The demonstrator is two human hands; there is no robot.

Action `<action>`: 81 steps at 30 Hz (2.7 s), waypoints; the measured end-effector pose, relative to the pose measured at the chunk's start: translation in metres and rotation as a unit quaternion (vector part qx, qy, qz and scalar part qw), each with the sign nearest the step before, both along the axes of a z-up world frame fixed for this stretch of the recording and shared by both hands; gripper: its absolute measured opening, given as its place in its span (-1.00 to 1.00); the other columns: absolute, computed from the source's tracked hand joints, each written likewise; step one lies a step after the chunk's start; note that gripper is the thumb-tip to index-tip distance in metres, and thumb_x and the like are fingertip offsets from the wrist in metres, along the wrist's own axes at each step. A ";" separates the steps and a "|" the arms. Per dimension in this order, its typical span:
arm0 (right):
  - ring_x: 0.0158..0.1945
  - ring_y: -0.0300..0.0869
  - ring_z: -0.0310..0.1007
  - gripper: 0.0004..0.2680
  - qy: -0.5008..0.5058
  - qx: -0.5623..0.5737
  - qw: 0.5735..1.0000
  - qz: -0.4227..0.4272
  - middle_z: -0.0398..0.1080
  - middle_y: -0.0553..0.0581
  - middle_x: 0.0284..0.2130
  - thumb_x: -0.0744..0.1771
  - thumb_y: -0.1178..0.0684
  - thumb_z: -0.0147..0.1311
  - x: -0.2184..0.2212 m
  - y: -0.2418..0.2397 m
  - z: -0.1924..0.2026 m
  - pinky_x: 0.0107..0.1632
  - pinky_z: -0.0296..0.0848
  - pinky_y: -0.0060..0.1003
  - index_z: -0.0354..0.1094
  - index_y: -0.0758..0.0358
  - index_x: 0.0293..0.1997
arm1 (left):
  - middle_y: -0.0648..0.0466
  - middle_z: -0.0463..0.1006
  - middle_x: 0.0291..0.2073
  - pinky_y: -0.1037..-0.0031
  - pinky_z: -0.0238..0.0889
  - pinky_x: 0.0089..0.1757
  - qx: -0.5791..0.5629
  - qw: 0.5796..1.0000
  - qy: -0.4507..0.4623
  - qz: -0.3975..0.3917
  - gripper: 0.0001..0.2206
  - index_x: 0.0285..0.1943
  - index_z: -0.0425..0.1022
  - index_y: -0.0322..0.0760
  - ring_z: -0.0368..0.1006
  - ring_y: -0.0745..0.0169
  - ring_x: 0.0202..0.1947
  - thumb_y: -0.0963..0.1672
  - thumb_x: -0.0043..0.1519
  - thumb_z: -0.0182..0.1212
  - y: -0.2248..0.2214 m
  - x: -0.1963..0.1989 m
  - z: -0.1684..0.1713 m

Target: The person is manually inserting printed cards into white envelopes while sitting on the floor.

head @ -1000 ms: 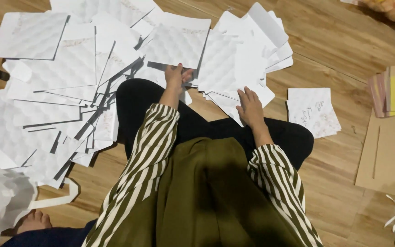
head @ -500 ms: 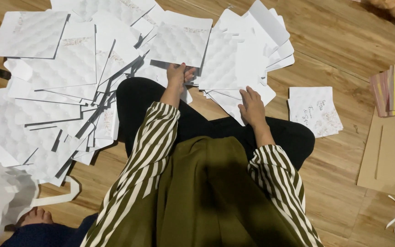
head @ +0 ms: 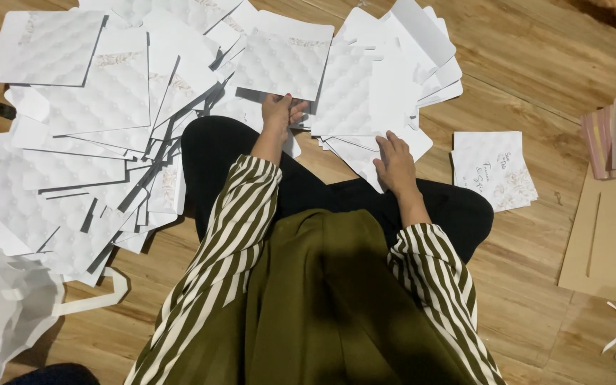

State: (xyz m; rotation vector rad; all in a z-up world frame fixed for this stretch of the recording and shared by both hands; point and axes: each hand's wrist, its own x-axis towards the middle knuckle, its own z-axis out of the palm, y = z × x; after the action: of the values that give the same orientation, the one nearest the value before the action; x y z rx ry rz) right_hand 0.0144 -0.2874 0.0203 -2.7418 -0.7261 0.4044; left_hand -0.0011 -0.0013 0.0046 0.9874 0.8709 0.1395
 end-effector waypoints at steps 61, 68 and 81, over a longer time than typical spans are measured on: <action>0.18 0.05 0.02 -0.63 -0.062 -0.012 0.995 0.072 0.07 0.20 0.09 0.26 0.05 -0.03 -0.008 0.011 0.006 0.10 0.21 -0.10 0.07 0.18 0.20 | 0.03 0.38 -0.43 0.75 0.43 -0.49 0.007 0.997 -0.062 0.047 -0.60 0.22 -0.02 -0.42 0.53 0.16 -0.38 -0.21 0.20 -0.12 0.015 0.001 0.051; 0.09 0.03 0.10 -0.66 -0.086 0.077 0.992 0.047 0.12 0.20 0.06 0.20 0.15 0.01 -0.011 0.010 0.006 0.06 0.19 -0.15 0.17 0.23 0.08 | -0.01 0.47 -0.43 0.72 0.37 -0.53 0.121 0.969 -0.128 0.174 -0.84 -0.10 0.22 -0.35 0.46 0.35 -0.52 -0.22 0.16 -0.01 0.139 -0.058 0.109; 0.10 0.06 0.17 -0.73 -0.036 0.069 0.995 0.057 0.19 0.16 -0.03 0.26 0.02 0.00 0.005 0.001 0.004 0.07 0.26 -0.12 0.24 0.14 0.05 | -0.40 -0.32 0.23 -0.14 -0.10 0.17 0.575 0.723 0.282 0.259 -0.18 0.35 -0.24 -0.37 -0.32 -0.46 0.26 -0.20 0.08 0.39 0.161 -0.169 0.066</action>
State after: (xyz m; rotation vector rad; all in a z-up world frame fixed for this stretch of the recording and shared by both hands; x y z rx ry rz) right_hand 0.0195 -0.2868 0.0238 -2.6055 -0.8966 0.2704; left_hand -0.1700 0.1596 0.0710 1.9767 1.6879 1.0040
